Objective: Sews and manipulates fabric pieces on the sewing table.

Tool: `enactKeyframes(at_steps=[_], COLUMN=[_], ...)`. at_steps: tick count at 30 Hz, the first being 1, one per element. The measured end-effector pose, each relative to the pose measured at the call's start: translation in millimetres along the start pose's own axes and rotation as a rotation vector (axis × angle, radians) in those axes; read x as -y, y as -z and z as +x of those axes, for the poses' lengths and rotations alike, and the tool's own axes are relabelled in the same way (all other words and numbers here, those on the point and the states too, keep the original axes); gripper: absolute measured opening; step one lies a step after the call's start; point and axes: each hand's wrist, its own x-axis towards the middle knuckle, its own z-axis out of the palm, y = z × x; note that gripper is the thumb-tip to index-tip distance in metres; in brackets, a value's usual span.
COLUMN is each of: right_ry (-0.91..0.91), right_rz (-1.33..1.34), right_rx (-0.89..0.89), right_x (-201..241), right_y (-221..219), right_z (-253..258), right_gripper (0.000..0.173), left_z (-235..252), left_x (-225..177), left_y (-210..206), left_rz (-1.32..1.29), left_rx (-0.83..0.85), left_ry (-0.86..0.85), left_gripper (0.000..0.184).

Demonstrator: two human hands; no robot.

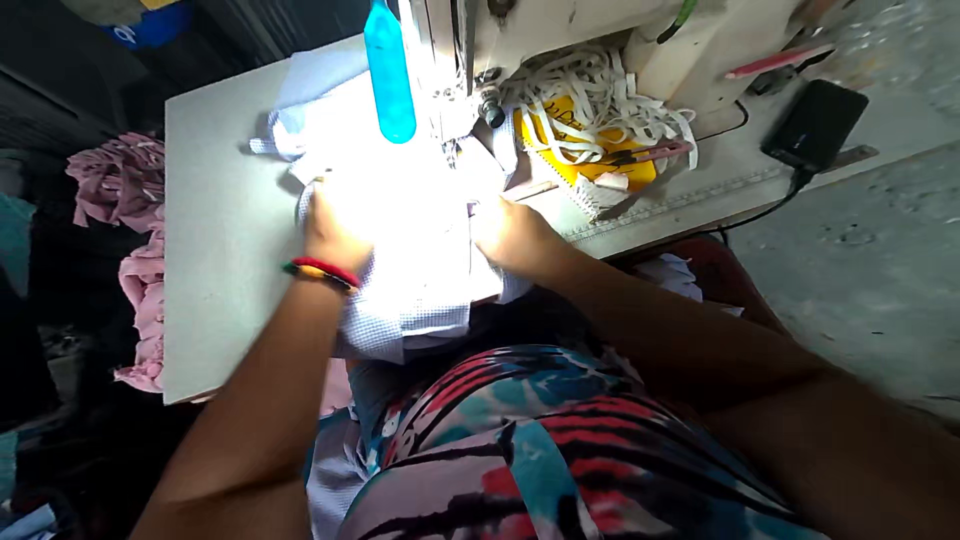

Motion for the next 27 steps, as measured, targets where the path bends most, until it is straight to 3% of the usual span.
enactKeyframes(at_steps=[2, 4, 7, 10, 13, 16, 20, 24, 27], right_ry=[0.134, 0.164, 0.015, -0.021, -0.014, -0.137, -0.127, -0.170, -0.292], right_rz=[0.005, -0.138, -0.448, -0.529, -0.289, -0.169, -0.145, 0.205, 0.468], right_rx=[0.112, 0.106, -0.221, -0.393, -0.197, -0.082, -0.018, -0.018, -0.002], right_x=[-18, -41, -53, -15, 11, 17, 29, 31, 13], right_y=[15, 40, 72, 63, 14, -16, -19, -12, -18], right_z=[-22, -35, -31, -36, -44, -33, -35, -46, -63], right_gripper=[0.024, 0.017, 0.024, 0.019, 0.028, 0.042, 0.020, 0.023, 0.039], left_z=[-9, -11, -8, -5, -1, 3, 9, -1, -14], left_x=[-59, -87, -95, -100, -98, -101, -103, -102, -100], left_y=[-5, -21, -39, -36, -34, -29, -19, -25, -25], left_rz=[-0.306, -0.448, -0.362, -0.343, -0.372, -0.232, -0.166, -0.471, -0.604], left_rx=[-0.036, 0.118, 0.179, 0.191, 0.135, 0.251, 0.359, 0.235, 0.195], left_ry=[0.097, 0.173, 0.194, 0.186, 0.217, 0.239, 0.224, 0.305, 0.367], left_gripper=[0.029, 0.031, 0.031, 0.028, 0.036, 0.032, 0.030, 0.031, 0.028])
